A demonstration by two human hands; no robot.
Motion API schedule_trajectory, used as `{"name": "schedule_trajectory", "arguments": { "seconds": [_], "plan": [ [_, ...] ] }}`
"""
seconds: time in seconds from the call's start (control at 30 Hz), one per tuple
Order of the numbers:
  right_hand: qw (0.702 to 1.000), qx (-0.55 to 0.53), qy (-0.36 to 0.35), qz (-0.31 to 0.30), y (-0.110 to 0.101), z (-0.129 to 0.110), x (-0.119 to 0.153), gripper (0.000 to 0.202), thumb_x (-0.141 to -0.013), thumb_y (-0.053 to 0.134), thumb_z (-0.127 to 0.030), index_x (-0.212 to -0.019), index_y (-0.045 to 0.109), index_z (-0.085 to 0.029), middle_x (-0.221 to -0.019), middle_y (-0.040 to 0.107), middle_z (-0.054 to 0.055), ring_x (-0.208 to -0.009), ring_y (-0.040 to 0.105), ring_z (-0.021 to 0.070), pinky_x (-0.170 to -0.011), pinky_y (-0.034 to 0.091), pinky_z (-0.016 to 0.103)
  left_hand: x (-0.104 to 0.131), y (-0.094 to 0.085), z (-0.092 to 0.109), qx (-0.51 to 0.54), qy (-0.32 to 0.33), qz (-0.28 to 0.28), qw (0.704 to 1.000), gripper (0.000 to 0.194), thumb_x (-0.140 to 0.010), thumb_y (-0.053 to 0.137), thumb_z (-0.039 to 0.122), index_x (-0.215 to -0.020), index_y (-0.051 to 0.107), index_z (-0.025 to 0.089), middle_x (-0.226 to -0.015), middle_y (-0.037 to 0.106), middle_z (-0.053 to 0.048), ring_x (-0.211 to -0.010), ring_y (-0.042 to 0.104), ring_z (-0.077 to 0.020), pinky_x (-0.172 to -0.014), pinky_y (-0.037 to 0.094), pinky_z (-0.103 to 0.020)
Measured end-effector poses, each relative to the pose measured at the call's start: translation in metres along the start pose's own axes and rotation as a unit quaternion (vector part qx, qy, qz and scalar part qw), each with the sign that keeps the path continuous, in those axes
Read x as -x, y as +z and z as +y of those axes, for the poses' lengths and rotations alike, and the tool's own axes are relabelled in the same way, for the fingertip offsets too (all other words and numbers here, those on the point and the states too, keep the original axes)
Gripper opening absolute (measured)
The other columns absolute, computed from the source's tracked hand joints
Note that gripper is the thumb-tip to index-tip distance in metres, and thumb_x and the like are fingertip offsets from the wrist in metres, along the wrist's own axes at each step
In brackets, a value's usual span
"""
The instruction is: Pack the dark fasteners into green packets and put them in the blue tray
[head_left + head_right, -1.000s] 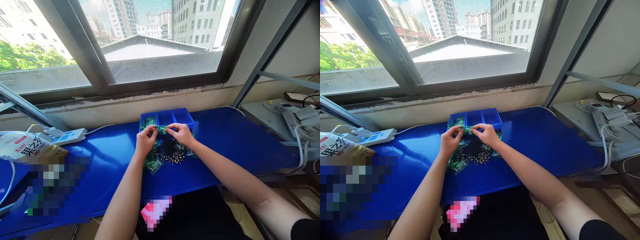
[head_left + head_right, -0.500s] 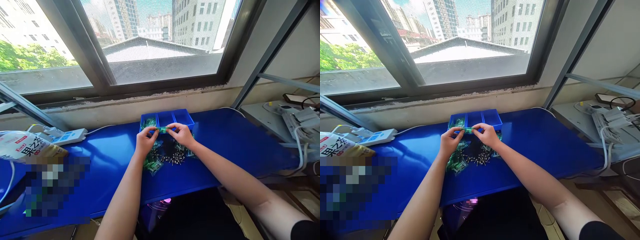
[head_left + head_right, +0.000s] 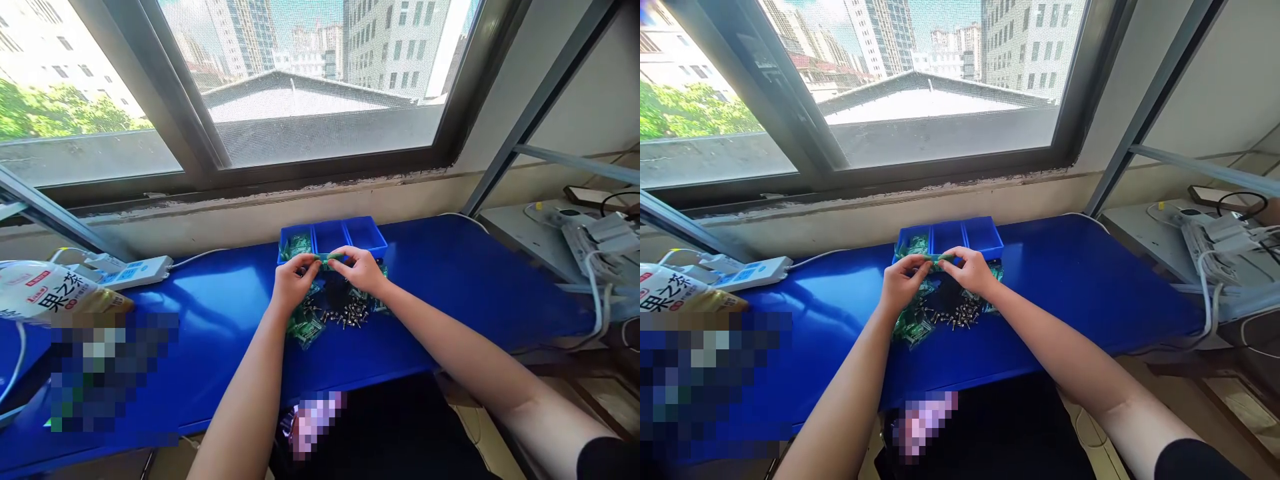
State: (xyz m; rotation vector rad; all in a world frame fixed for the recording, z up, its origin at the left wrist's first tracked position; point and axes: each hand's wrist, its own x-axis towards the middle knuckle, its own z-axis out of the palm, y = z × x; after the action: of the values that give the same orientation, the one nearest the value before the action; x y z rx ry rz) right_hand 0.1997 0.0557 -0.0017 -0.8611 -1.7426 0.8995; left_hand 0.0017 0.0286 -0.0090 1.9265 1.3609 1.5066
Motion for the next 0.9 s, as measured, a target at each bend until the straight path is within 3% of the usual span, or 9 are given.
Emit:
{"name": "schedule_trajectory", "arguments": {
  "seconds": [0.13,0.33,0.53,0.73,0.9],
  "plan": [
    [1.000,-0.018,-0.010,0.004,0.0003,0.0012,-0.0005,0.020,-0.083,0.073,-0.039,-0.083,0.073,-0.019,-0.100,0.074,0.007,-0.079,0.065,0.0164,-0.064,0.047,0.028,0.0001,0.0005,0.0018,0.002,0.001,-0.017,1.000,0.019,-0.088,0.071,0.037,-0.097,0.076,0.020,-0.084,0.076,-0.004,-0.070,0.069,-0.0155,-0.065,0.055,-0.028],
    [0.999,-0.012,0.032,0.005,-0.0001,0.0023,0.0005,0.029,-0.083,0.072,-0.044,-0.097,0.075,-0.019,-0.089,0.075,0.004,-0.061,0.056,0.0124,-0.057,0.044,0.027,0.0004,0.0003,0.0016,0.001,-0.002,-0.005,1.000,0.020,-0.087,0.072,0.038,-0.097,0.076,0.021,-0.084,0.077,-0.004,-0.069,0.069,-0.0155,-0.064,0.055,-0.028],
    [1.000,-0.009,0.001,-0.028,0.0003,0.0037,0.0004,0.027,-0.084,0.072,-0.045,-0.092,0.075,-0.019,-0.091,0.075,0.005,-0.080,0.066,0.0183,-0.071,0.049,0.030,0.0006,0.0003,0.0027,0.018,-0.008,-0.022,1.000,0.019,-0.086,0.072,0.036,-0.095,0.075,0.019,-0.085,0.077,-0.005,-0.072,0.071,-0.0168,-0.066,0.056,-0.029],
    [1.000,-0.012,-0.013,-0.018,0.0004,0.0026,0.0010,0.017,-0.083,0.072,-0.037,-0.082,0.072,-0.020,-0.099,0.075,0.006,-0.094,0.068,0.0218,-0.087,0.050,0.035,0.0020,0.0017,0.0047,0.013,0.000,-0.044,0.999,0.017,-0.087,0.072,0.036,-0.094,0.074,0.020,-0.080,0.076,-0.004,-0.071,0.071,-0.0174,-0.066,0.057,-0.030],
    [1.000,0.003,-0.002,-0.030,-0.0007,0.0011,0.0018,0.016,-0.085,0.069,-0.035,-0.083,0.071,-0.020,-0.096,0.075,0.004,-0.087,0.067,0.0199,-0.080,0.051,0.033,0.0019,0.0019,0.0033,0.021,-0.005,-0.049,0.999,0.018,-0.087,0.072,0.036,-0.094,0.075,0.019,-0.080,0.077,-0.005,-0.071,0.071,-0.0178,-0.067,0.058,-0.031]
  ]
}}
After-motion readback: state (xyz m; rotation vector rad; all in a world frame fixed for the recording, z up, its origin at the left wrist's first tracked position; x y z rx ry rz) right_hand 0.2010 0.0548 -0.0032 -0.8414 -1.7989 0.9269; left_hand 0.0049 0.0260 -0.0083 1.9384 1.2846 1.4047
